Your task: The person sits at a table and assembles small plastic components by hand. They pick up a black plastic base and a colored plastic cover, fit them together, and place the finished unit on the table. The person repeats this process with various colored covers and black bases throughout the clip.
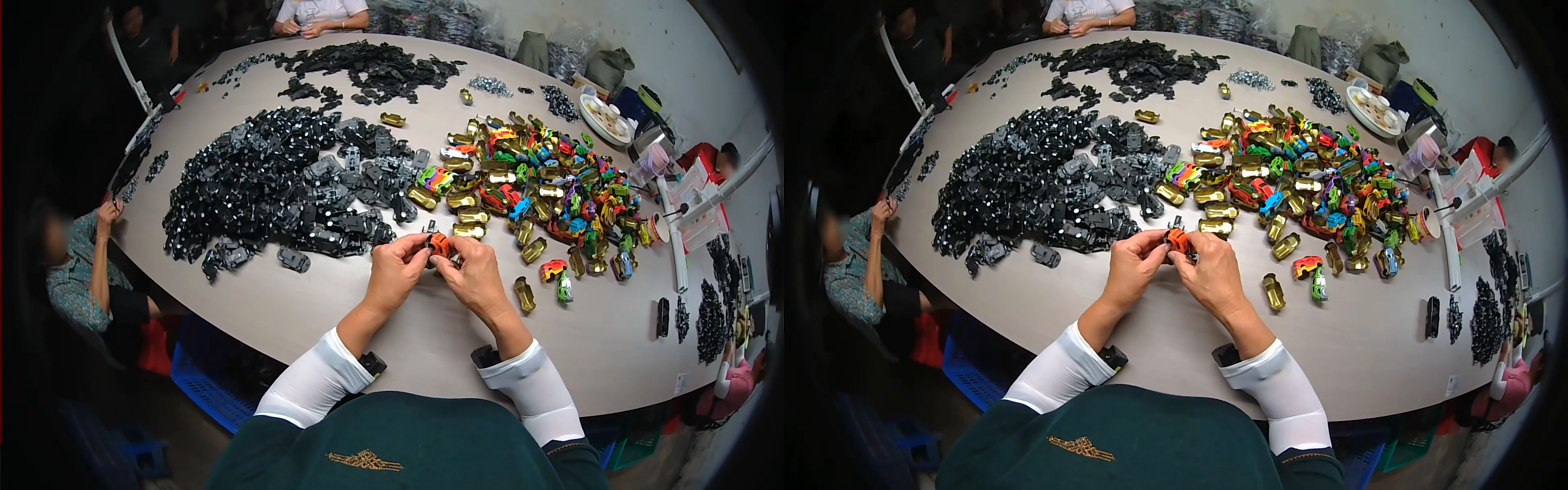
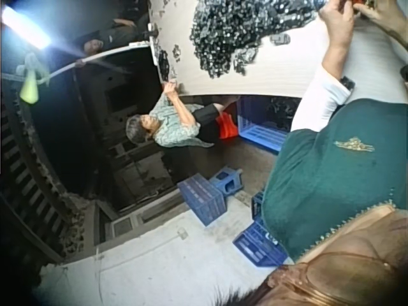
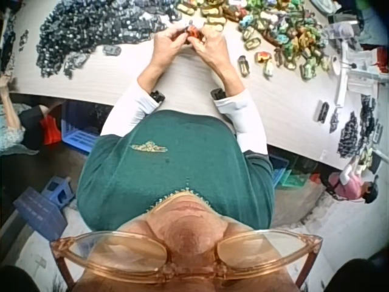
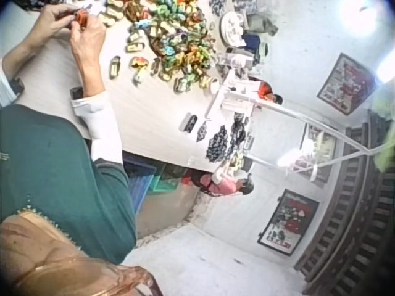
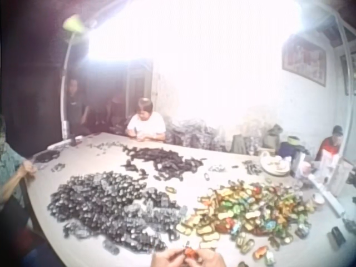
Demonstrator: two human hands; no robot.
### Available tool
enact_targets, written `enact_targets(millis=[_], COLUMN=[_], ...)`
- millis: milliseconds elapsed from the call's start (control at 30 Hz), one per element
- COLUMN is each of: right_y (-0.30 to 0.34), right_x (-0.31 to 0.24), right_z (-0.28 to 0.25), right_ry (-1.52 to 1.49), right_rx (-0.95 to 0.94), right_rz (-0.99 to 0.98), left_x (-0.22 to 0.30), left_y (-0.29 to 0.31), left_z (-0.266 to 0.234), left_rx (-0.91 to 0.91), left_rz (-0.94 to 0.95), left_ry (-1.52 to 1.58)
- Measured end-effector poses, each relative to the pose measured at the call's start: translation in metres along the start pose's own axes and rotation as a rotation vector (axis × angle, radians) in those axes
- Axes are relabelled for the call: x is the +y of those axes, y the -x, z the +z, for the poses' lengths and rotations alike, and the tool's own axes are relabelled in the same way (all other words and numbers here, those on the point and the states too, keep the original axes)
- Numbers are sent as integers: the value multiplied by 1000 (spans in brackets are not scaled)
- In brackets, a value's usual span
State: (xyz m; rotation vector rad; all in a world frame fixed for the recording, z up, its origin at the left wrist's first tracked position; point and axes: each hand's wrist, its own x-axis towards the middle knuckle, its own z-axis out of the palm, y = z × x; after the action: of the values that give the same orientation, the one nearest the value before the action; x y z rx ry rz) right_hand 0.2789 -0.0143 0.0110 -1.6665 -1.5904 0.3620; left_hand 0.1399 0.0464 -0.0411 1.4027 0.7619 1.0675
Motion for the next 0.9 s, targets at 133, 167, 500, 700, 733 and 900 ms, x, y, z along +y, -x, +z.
enact_targets(millis=[133,167,500,700,733,900], right_y=[0,0,0,-4,-5,0], right_x=[-2,-3,6,23,19,-9], right_z=[-2,-2,7,11,13,-3], right_ry=[-5,-7,-55,-588,-578,-440], right_rx=[-2,3,137,141,183,5], right_rz=[17,15,25,190,93,121], left_x=[6,2,2,2,2,12], left_y=[1,1,-6,-4,-4,-8], left_z=[-1,-3,-5,-2,-4,-14], left_rx=[-49,-63,46,-160,-180,-175], left_rz=[41,73,6,-76,-103,-254], left_ry=[-21,-40,371,324,326,380])
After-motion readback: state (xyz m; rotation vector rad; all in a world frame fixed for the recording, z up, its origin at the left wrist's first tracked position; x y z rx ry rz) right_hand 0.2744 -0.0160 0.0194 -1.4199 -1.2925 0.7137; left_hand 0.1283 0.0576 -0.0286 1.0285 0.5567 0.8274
